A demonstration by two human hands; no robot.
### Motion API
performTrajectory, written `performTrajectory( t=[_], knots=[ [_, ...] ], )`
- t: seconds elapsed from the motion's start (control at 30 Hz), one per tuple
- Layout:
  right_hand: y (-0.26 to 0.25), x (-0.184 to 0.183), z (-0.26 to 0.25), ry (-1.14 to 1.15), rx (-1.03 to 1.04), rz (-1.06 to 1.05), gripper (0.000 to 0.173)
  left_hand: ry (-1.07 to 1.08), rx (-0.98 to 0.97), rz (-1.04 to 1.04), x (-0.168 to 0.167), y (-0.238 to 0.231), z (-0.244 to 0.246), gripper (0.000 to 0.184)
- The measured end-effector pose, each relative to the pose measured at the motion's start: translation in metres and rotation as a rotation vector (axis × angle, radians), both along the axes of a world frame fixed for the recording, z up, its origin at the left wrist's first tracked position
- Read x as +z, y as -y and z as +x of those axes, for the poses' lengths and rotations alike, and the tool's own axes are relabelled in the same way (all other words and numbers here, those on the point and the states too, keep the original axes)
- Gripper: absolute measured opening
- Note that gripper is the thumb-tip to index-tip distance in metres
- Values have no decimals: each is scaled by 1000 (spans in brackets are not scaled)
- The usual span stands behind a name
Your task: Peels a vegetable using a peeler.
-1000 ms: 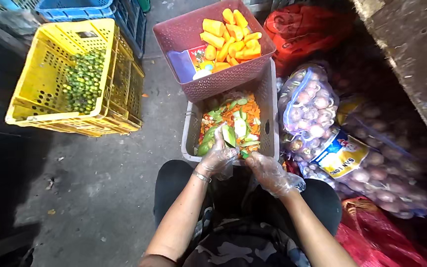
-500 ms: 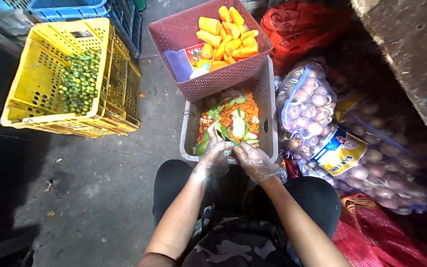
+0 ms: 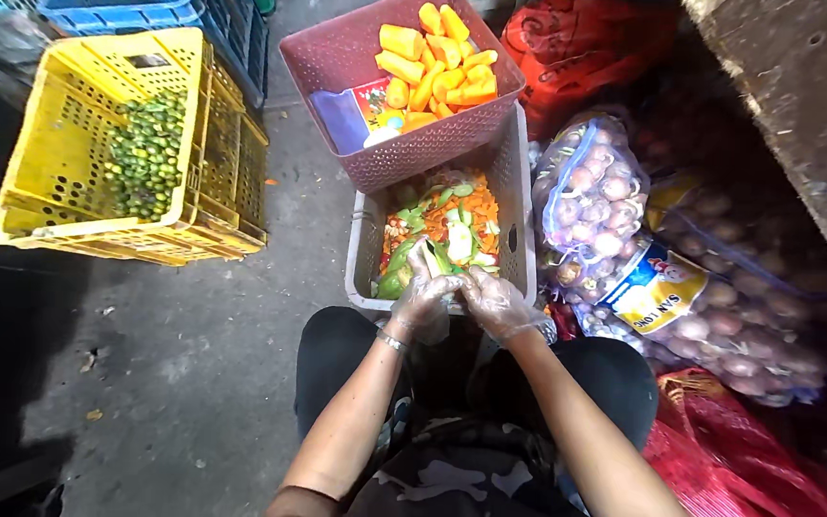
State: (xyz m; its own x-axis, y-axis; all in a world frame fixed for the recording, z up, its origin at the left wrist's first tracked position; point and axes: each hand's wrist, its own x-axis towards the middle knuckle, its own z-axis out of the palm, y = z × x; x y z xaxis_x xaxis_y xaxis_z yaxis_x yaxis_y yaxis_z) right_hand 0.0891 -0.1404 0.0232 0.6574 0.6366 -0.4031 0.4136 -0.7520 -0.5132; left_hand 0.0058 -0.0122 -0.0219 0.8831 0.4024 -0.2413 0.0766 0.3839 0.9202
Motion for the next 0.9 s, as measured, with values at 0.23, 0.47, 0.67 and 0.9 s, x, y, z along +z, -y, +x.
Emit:
performTrajectory(
  t=[0.23,0.47,0.67,0.9],
  knots=[
    [-24,-13,8,-31,15,-150,52,-138,175,-296,6,-5,7,60],
    [-25,-6,0,-64,-14,-90,52,-84,160,-120,-1,-4,2,88],
    [-6,-36,18,-142,-76,-167,51,253,114,382,-5,-9,-2,112],
    [20,9,-3,-37,-80,253,49,81,-39,-38,-1,-13,-3,111]
  ],
)
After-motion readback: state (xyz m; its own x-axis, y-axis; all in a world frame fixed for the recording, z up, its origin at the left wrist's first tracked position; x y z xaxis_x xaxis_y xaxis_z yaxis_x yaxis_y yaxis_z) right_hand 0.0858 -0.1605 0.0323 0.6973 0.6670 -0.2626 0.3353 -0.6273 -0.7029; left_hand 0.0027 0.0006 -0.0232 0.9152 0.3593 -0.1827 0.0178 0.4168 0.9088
